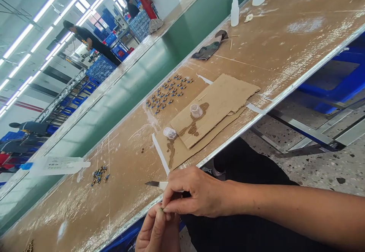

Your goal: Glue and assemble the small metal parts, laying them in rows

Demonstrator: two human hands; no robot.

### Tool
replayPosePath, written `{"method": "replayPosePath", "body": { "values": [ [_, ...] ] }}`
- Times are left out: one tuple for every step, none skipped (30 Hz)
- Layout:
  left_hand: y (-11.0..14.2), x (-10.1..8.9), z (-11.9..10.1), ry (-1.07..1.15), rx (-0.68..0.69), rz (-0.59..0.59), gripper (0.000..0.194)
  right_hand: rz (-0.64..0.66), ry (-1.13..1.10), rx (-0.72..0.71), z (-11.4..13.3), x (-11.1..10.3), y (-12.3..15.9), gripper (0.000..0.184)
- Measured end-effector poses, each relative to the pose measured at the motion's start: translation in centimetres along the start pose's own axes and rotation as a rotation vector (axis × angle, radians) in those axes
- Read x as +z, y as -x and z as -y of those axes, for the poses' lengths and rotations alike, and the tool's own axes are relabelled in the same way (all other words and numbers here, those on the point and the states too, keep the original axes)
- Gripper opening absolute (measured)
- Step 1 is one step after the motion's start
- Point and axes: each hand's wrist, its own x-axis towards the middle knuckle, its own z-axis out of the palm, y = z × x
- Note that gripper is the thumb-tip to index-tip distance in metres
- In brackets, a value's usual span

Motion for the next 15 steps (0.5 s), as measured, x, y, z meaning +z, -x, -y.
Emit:
{"method": "replayPosePath", "body": {
  "values": [
    [0.0, 0.0, 0.1, 0.017, -0.014, -0.016, 0.027, -0.009, -0.005, 0.001, 0.0, 0.1, 0.0, 0.009],
    [-0.1, -0.1, 0.3, 0.030, -0.018, -0.037, 0.026, -0.016, -0.010, 0.012, -0.1, 0.2, 0.1, 0.009],
    [-0.3, -0.2, 0.4, 0.037, -0.007, -0.061, 0.026, -0.027, -0.011, 0.034, -0.1, 0.2, 0.2, 0.009],
    [-0.5, -0.3, 0.4, 0.026, 0.018, -0.083, 0.027, -0.038, -0.004, 0.064, -0.1, 0.3, 0.4, 0.010],
    [-0.9, -0.6, 0.4, -0.011, 0.062, -0.113, 0.028, -0.052, 0.009, 0.093, -0.1, 0.3, 0.6, 0.010],
    [-1.3, -0.8, 0.3, -0.081, 0.122, -0.148, 0.029, -0.068, 0.025, 0.118, -0.1, 0.2, 0.8, 0.011],
    [-1.8, -1.1, 0.0, -0.186, 0.192, -0.182, 0.030, -0.084, 0.043, 0.131, 0.0, 0.1, 1.0, 0.013],
    [-2.5, -1.3, -0.4, -0.324, 0.270, -0.206, 0.029, -0.099, 0.062, 0.131, 0.2, -0.1, 1.2, 0.014],
    [-3.2, -1.6, -0.9, -0.484, 0.344, -0.206, 0.027, -0.112, 0.082, 0.119, 0.3, -0.4, 1.4, 0.015],
    [-3.9, -1.8, -1.4, -0.644, 0.417, -0.183, 0.025, -0.124, 0.103, 0.099, 0.5, -0.8, 1.7, 0.016],
    [-4.7, -2.0, -2.0, -0.790, 0.484, -0.143, 0.023, -0.138, 0.127, 0.076, 0.7, -1.2, 1.9, 0.015],
    [-5.5, -2.2, -2.5, -0.909, 0.540, -0.099, 0.022, -0.154, 0.160, 0.057, 0.9, -1.7, 2.2, 0.014],
    [-6.3, -2.4, -2.9, -0.998, 0.589, -0.062, 0.023, -0.177, 0.203, 0.046, 1.1, -2.3, 2.5, 0.013],
    [-7.1, -2.6, -3.3, -1.056, 0.628, -0.037, 0.023, -0.207, 0.253, 0.044, 1.2, -2.9, 2.8, 0.012],
    [-7.8, -2.8, -3.5, -1.089, 0.656, -0.022, 0.023, -0.250, 0.313, 0.042, 1.4, -3.6, 3.2, 0.011]
  ]
}}
